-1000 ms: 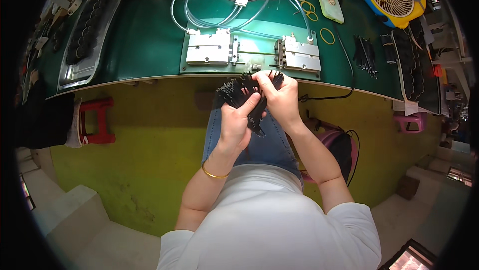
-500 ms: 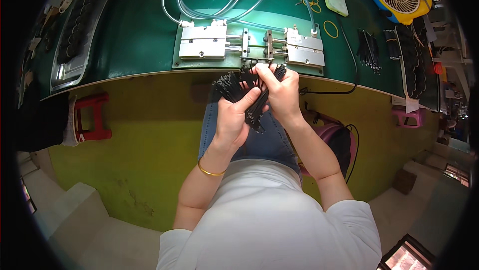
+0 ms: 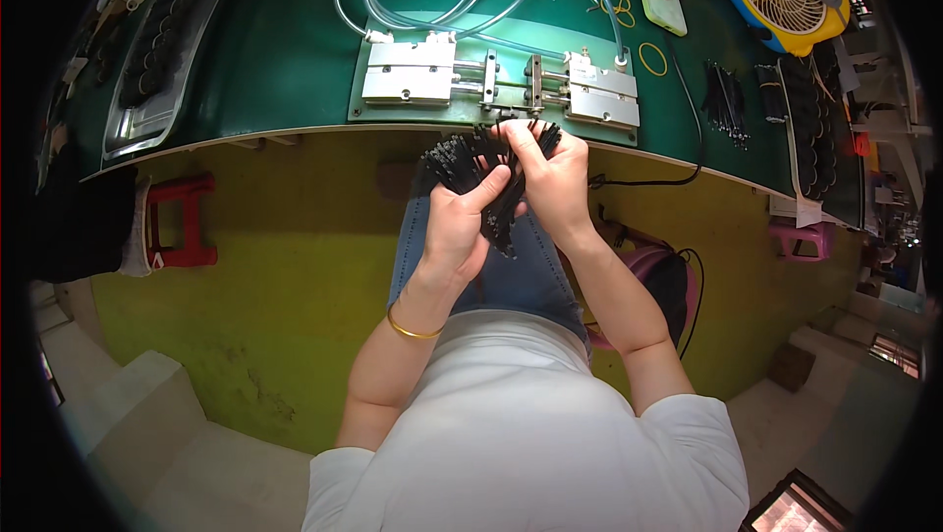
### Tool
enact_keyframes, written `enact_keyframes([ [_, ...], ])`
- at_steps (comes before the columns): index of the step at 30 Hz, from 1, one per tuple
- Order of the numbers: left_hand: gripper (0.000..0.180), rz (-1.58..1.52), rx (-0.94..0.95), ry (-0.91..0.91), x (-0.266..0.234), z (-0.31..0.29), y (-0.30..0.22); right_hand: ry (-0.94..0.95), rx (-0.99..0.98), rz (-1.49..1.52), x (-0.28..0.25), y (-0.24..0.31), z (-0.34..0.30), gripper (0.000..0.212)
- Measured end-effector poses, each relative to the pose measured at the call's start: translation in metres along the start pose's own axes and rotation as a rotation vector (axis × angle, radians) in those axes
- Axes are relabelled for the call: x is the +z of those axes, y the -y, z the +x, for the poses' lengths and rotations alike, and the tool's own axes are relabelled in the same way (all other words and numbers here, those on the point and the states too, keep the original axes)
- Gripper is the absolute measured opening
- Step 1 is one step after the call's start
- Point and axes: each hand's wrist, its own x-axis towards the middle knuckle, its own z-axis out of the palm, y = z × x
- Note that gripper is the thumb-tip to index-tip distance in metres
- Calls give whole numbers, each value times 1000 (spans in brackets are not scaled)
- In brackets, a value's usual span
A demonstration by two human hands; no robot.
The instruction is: Manually assemble small electronic components and bundle them together using cable ties.
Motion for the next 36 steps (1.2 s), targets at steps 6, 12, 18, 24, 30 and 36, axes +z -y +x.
enact_keyframes([
  [6,12,-33,14,15,3,2,1,-10,5,22,-1,-6,5,18],
  [12,12,-60,-7,15,4,3,4,-21,42,54,-3,-10,9,18],
  [18,12,-62,3,51,2,1,4,23,95,-23,-4,3,5,17],
  [24,13,-21,26,45,-3,2,4,6,-33,-19,1,1,-1,16],
  [30,15,-20,4,12,-1,4,2,-47,20,-5,3,0,0,16],
  [36,14,4,-12,-1,1,3,1,-65,-18,41,1,-7,5,15],
])
